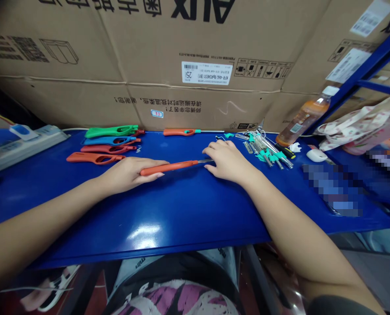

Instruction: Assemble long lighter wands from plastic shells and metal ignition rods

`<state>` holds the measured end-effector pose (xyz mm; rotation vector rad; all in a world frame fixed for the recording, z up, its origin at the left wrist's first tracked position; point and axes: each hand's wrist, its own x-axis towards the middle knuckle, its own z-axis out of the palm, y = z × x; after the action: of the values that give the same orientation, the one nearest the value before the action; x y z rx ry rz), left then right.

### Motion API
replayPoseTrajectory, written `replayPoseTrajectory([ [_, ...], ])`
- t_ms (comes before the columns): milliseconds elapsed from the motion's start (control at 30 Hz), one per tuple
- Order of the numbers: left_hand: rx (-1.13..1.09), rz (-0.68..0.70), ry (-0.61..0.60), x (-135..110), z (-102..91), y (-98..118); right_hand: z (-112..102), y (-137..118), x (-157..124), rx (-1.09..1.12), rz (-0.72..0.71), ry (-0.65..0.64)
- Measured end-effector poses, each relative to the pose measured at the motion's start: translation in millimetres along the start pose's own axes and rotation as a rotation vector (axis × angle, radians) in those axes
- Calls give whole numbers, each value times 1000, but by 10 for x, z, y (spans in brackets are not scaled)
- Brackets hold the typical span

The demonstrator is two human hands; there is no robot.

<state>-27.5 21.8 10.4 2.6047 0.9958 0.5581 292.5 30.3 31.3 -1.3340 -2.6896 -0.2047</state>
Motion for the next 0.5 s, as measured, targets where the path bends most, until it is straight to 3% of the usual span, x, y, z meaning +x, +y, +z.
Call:
replayPoseTrajectory([
  [133,2,0,15,-6,-7,5,22,88,0,-100,96,-102],
  [233,-1,6,17,-4,-17,12,9,121,15,-122,73,-115],
  [500,-66,23,4,12,38,106,9,-45,44,16,-168,91],
])
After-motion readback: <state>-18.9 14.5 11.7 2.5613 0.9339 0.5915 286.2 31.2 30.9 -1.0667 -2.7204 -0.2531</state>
